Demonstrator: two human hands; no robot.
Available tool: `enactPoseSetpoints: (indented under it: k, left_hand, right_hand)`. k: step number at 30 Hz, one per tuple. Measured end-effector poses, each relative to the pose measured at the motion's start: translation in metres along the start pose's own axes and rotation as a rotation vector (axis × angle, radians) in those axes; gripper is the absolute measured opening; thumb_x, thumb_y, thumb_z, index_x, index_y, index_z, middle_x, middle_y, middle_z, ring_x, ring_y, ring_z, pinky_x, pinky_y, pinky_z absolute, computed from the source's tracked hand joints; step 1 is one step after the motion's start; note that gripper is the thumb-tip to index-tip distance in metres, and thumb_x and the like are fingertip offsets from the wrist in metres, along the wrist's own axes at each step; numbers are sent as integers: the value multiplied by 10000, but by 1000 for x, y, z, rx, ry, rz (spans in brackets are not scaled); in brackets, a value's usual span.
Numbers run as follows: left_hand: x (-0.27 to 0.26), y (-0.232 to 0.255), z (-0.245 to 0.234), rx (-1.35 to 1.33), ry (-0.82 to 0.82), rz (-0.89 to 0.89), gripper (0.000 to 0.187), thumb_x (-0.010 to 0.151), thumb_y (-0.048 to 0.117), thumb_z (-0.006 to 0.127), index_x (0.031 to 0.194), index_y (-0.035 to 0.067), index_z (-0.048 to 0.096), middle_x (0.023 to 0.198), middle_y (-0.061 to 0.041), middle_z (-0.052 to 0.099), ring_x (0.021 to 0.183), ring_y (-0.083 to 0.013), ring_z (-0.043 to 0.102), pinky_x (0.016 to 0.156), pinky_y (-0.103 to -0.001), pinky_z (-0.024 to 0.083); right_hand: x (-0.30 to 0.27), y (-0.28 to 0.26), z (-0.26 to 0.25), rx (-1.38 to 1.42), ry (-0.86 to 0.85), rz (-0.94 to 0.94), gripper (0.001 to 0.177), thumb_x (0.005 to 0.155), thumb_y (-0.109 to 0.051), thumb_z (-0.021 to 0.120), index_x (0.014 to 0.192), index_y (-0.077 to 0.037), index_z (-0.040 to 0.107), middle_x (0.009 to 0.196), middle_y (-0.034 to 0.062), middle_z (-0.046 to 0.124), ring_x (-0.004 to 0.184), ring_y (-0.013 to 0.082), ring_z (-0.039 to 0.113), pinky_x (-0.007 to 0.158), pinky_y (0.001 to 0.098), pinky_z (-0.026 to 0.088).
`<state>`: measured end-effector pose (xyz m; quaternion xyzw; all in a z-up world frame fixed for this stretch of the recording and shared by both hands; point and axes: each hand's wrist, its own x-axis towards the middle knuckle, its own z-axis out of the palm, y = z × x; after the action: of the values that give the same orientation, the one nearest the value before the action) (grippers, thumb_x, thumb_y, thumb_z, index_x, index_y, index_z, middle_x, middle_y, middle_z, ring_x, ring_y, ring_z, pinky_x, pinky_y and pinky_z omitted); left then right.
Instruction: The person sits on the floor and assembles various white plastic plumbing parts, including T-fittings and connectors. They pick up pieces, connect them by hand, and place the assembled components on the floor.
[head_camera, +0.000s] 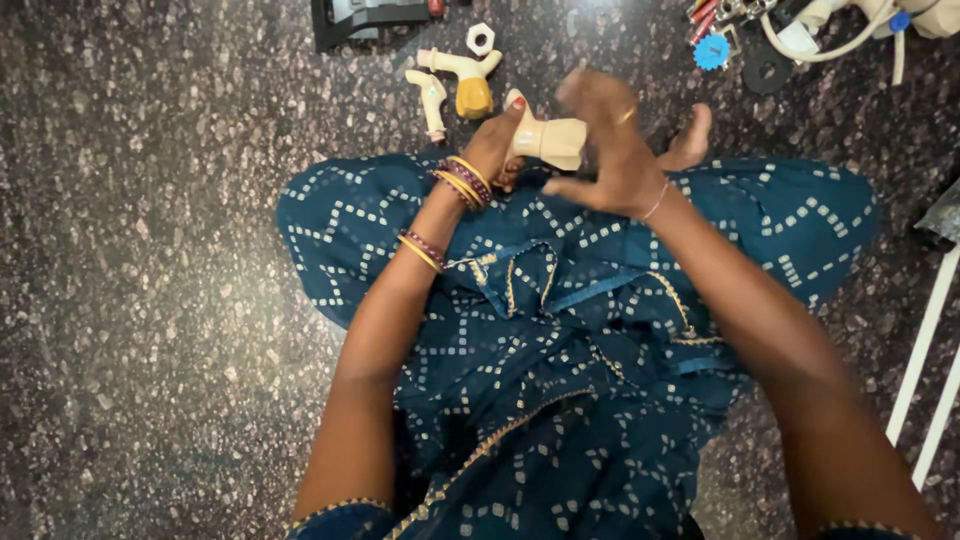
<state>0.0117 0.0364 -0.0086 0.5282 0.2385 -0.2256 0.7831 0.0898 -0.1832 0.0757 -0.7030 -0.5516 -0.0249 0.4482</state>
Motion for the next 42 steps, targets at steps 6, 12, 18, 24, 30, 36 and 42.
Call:
enactPoseSetpoints:
  k: [6, 12, 18, 24, 30, 36, 42]
  left_hand:
    - [-8, 2, 9, 702, 241, 705, 451, 1159, 501, 428, 1163, 82, 596, 726, 2, 622, 580, -103, 635, 509, -290, 488]
    - [1, 5, 2, 362, 264, 361, 431, 1075, 460, 443, 1103, 75, 637, 593, -33, 549, 415, -129, 517, 371, -288, 422]
    - [30, -10, -18, 46, 88, 75, 523, 1013, 610, 462, 940, 105, 579, 580, -26, 554, 396, -135, 495, 350, -309, 420]
    - [34, -9, -33, -2, -66, -244, 578, 947, 726, 448, 787, 176, 525, 486, 27, 442, 313, -74, 317, 297, -246, 265]
    - [18, 8, -36, 250, -167, -297, 599, 973, 700, 475, 720, 159, 517, 524, 40, 463, 365, -72, 387, 334, -248, 292]
    - [6, 2, -27, 71, -121, -143, 581, 992, 648, 473, 750, 125, 550, 502, 31, 449, 354, -83, 380, 334, -252, 300]
    - [29, -31, -21, 192, -32, 207, 491, 1050, 531, 568, 865, 78, 530, 567, -1, 485, 408, -104, 446, 382, -271, 390]
  right_hand:
    - [-38, 36, 31, 891, 8, 837, 450, 1117, -257, 639, 1475, -11, 521, 1246, 185, 630, 1057, 310, 645, 850, 349, 527]
    - [-20, 29, 23, 679, 50, 643, 454, 849, -14, 802, 1266, -25, 624, 1217, 91, 652, 1117, 215, 647, 980, 313, 546]
    - [-5, 3, 15, 35, 47, 250, 430, 746, 53, 777, 1151, -52, 683, 1267, 143, 599, 1202, 335, 603, 1024, 395, 509]
    - [-2, 5, 5, -360, -140, -314, 311, 839, -46, 715, 1150, -47, 715, 1300, 87, 586, 1271, 289, 582, 1083, 443, 518]
    - [0, -4, 2, -582, -215, -661, 308, 895, -88, 702, 1202, -67, 703, 1309, 64, 569, 1276, 239, 569, 1115, 464, 507]
    - [2, -7, 13, -168, -67, -153, 558, 886, -137, 675, 1373, 9, 444, 1467, 159, 495, 1367, 390, 521, 1151, 516, 448]
    - [-26, 35, 46, 927, 7, 1108, 521, 1031, -366, 512, 1449, -55, 490, 1269, 114, 623, 1033, 281, 689, 682, 330, 635]
